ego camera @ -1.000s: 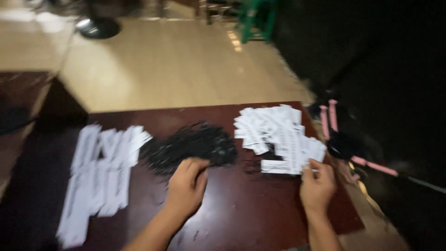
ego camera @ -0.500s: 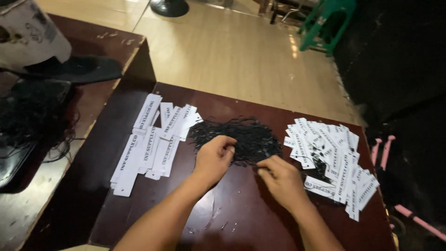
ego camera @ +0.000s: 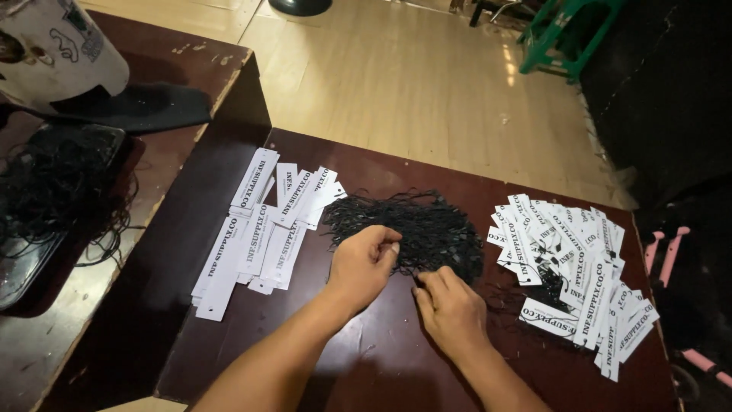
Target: Attaching thin black strings to paper product labels by hand at a fast pace.
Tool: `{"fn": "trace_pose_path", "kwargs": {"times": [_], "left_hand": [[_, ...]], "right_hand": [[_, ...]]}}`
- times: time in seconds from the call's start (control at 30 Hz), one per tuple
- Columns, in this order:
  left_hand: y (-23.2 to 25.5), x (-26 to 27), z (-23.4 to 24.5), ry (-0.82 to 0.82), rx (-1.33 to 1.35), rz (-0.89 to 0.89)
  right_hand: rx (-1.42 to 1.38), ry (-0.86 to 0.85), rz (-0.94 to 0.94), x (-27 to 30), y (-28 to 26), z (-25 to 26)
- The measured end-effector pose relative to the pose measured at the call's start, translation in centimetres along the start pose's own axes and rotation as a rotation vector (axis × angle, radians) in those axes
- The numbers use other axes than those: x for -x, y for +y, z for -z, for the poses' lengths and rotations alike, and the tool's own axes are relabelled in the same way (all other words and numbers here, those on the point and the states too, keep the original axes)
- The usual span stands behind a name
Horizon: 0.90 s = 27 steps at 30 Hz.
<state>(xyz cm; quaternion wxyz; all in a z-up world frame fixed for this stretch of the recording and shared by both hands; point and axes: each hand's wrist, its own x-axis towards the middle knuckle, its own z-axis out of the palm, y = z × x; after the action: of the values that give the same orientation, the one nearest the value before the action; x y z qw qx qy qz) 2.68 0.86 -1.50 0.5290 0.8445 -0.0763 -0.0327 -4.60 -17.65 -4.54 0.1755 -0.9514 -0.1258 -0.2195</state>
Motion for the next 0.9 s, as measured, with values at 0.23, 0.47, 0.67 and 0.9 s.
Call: {"fn": "trace_pose_path", "kwargs": {"times": [0.23,0.47,0.67,0.9], "left_hand": [[-1.8,0.3,-1.7,0.04,-0.173,-0.456],[-1.4,0.9,-2.5,0.014,-0.422,-0.845],[-1.4,0.7,-2.8,0.083,-0.458,-0.915],[-2.7,-0.3,-2.4,0.148,-0.289,-0.72]], "right_hand": [[0.078,-0.037,-0.009,0.5,0.8,-0.2],[0.099,-0.035,0.021,0.6,1.6,-0.9],[-0.224,-0.018,-0.048,0.5,1.5,-0.1],[-0.497,0.049,-0.417,-0.6,0.5,2.5]]}}
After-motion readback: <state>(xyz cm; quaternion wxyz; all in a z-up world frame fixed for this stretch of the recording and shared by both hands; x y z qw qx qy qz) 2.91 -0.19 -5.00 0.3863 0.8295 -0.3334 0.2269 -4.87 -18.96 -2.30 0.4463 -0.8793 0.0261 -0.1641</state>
